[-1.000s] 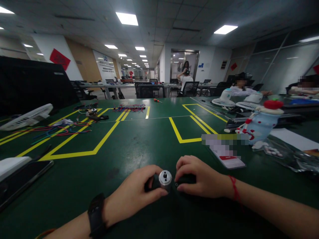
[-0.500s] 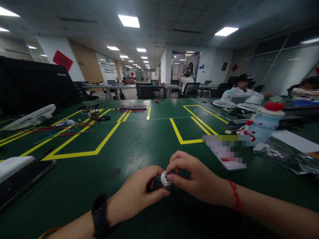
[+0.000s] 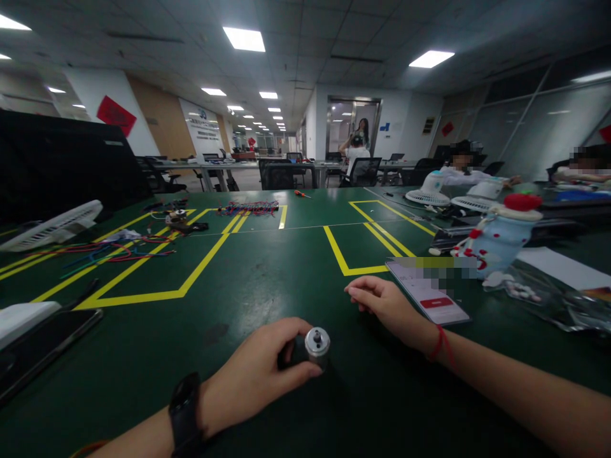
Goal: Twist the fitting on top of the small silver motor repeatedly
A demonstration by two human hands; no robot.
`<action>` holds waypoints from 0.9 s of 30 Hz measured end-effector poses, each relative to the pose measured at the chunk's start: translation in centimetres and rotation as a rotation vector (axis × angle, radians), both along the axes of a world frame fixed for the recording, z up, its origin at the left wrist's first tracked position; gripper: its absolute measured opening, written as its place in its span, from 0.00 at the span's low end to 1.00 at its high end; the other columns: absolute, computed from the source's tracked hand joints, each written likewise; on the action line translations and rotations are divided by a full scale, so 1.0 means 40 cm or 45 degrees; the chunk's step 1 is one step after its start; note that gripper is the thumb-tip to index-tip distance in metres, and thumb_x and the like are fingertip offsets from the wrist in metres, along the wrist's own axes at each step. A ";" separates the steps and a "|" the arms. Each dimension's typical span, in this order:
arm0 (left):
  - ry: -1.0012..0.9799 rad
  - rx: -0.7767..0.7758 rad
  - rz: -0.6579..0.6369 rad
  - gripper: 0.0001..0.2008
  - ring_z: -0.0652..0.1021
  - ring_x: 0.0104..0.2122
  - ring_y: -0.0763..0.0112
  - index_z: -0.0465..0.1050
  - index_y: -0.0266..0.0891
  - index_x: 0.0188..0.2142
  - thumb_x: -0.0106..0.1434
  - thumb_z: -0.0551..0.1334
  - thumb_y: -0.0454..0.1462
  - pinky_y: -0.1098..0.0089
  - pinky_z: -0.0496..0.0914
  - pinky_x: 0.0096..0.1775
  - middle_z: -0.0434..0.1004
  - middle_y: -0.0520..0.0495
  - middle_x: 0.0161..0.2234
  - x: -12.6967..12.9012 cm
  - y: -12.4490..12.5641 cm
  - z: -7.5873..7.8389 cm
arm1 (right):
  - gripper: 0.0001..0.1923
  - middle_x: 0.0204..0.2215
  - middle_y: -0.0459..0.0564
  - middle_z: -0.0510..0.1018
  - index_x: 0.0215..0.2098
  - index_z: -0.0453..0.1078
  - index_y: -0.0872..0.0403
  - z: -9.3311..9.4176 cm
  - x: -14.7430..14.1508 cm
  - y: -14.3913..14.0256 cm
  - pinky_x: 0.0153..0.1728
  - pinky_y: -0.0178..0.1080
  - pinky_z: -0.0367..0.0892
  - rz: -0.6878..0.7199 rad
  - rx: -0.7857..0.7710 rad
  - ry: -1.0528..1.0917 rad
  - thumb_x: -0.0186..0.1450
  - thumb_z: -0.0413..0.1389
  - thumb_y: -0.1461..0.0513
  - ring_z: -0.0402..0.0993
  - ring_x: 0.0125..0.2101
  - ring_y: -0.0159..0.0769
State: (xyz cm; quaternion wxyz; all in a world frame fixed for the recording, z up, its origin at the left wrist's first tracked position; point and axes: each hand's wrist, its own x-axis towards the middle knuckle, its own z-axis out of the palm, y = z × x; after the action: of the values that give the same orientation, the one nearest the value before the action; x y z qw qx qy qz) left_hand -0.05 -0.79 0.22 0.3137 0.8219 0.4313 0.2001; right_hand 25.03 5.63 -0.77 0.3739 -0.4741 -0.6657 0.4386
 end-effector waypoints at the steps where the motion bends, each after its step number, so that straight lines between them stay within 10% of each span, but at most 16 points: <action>1: -0.001 0.001 0.000 0.10 0.69 0.30 0.70 0.70 0.44 0.43 0.62 0.65 0.40 0.73 0.61 0.30 0.72 0.54 0.34 0.000 0.000 0.000 | 0.13 0.30 0.45 0.74 0.41 0.73 0.56 0.003 -0.001 -0.003 0.30 0.34 0.64 0.011 0.007 -0.013 0.64 0.55 0.56 0.69 0.28 0.30; 16: -0.004 0.036 0.000 0.08 0.67 0.27 0.71 0.70 0.41 0.38 0.62 0.65 0.40 0.73 0.59 0.28 0.68 0.55 0.29 0.001 0.002 -0.012 | 0.06 0.40 0.48 0.72 0.38 0.73 0.53 0.054 -0.082 -0.102 0.46 0.40 0.64 0.302 0.657 -0.218 0.61 0.59 0.65 0.69 0.42 0.35; 27: 0.006 0.024 -0.008 0.09 0.68 0.28 0.71 0.70 0.41 0.40 0.63 0.64 0.41 0.73 0.60 0.29 0.70 0.53 0.31 0.001 0.001 -0.002 | 0.05 0.38 0.47 0.73 0.35 0.77 0.53 0.044 -0.022 -0.088 0.43 0.39 0.65 0.508 0.362 -0.345 0.61 0.61 0.61 0.71 0.40 0.35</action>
State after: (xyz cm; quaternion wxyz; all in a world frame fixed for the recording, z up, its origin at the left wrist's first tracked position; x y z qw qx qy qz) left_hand -0.01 -0.74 0.15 0.3054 0.8267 0.4276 0.2013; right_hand 24.14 2.09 1.01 0.2503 -0.3307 -0.8446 0.3384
